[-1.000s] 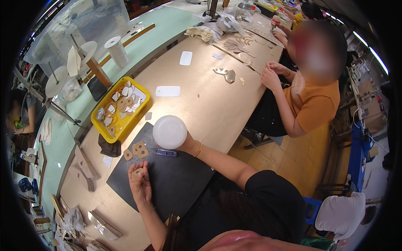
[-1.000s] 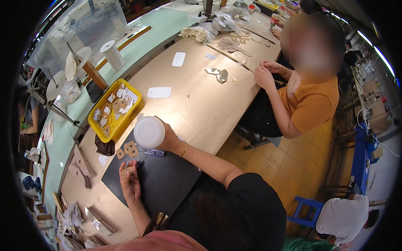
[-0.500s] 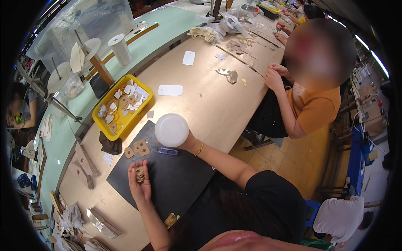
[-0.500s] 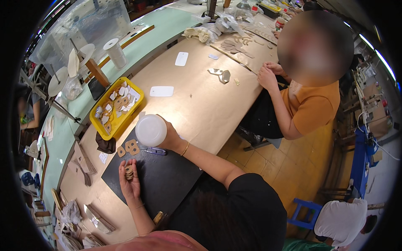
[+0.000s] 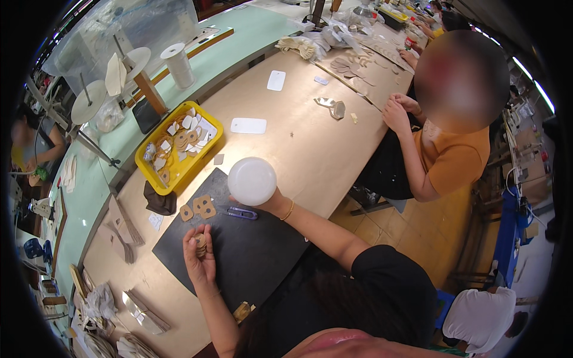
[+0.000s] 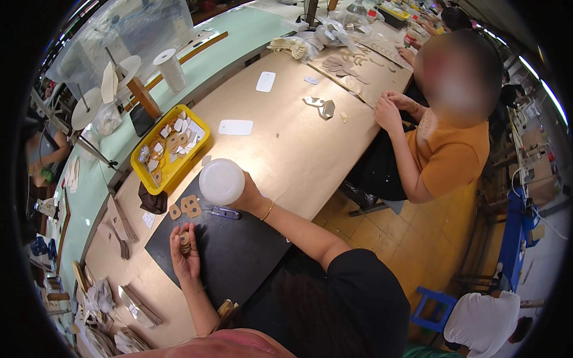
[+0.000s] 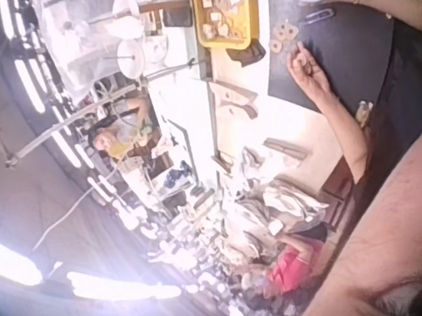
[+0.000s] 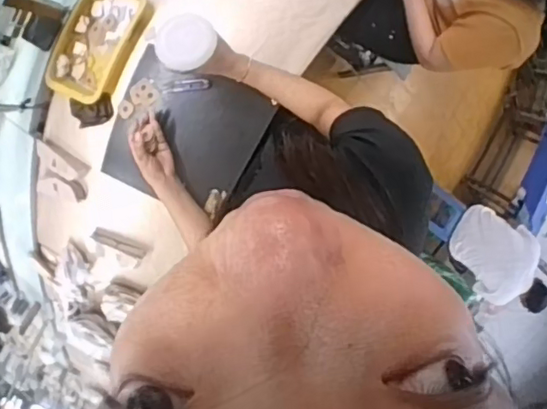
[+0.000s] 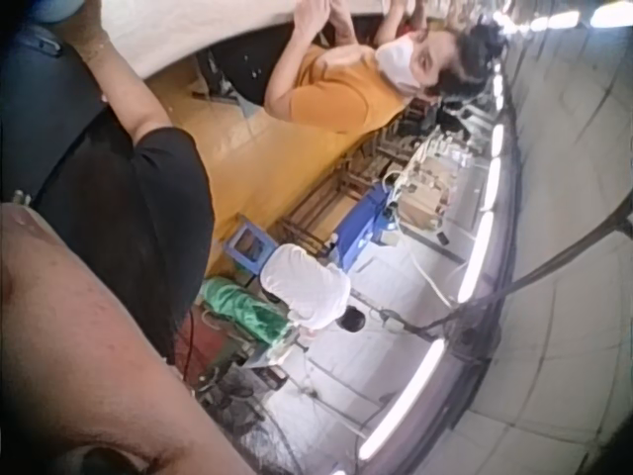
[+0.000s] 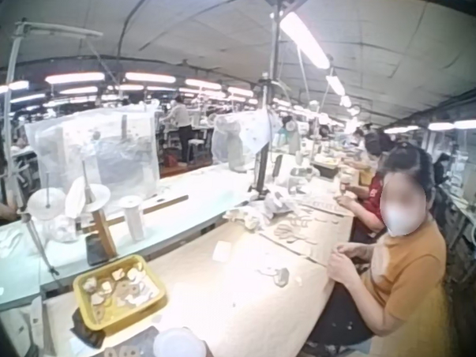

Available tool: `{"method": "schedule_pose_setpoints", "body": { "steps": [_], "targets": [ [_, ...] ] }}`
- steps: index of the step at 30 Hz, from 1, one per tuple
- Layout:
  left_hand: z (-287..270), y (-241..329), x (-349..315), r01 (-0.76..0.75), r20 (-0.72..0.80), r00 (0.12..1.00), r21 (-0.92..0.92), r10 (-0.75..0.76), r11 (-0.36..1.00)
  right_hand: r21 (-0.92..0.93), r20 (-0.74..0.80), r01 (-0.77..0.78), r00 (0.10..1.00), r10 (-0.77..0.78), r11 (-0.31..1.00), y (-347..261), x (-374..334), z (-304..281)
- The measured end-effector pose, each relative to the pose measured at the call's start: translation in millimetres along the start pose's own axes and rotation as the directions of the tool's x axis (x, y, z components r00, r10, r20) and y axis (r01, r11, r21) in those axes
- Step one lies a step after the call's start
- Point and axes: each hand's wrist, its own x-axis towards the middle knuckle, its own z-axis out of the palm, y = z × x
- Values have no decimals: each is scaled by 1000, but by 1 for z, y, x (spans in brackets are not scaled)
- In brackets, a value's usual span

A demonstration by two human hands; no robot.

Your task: The person handles small cardboard pieces and a glue bottle at a workbench. They pick up pieces, apply glue to them, and place them on a black mat while other workers are visible in the background.

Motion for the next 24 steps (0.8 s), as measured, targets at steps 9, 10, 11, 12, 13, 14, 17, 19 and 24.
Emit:
{"method": "schedule_pose_setpoints", "body": {
  "steps": [9, 10, 11, 12, 13, 14, 17, 19, 24],
  "targets": [
    [-1, 0, 2, 12, 46, 999, 45, -14, 999, -74, 38, 35, 999, -33, 997, 3, -3, 0],
    [0, 0, 2, 20, 38, 999, 32, -22, 999, -49, 25, 18, 1000, -17, 999, 3, -3, 0],
    [1, 0, 2, 27, 19, 999, 20, -27, 999, -31, 18, -5, 1000, 6, 1000, 2, -4, 0],
    [2, 0, 2, 30, 28, 999, 22, -30, 999, -37, 7, -3, 1000, 3, 999, 2, -4, 0],
    [3, 0, 1, 32, 26, 999, 24, -32, 999, -8, 8, -37, 999, 37, 999, 2, -4, 0],
    [4, 0, 1, 29, 34, 999, 20, -30, 999, -4, 5, -44, 999, 44, 999, 2, -4, -1],
    [6, 0, 1, 25, 16, 1000, 22, -26, 999, 0, 13, -24, 1000, 24, 1000, 0, -1, -4],
    [6, -1, 0, 25, 5, 1000, 45, -25, 999, 38, 27, -43, 999, 42, 998, -2, 4, -8],
    [4, 1, -1, 32, 29, 999, 102, -35, 994, 143, 39, -140, 990, 136, 980, -6, 17, -17]
  ]
}}
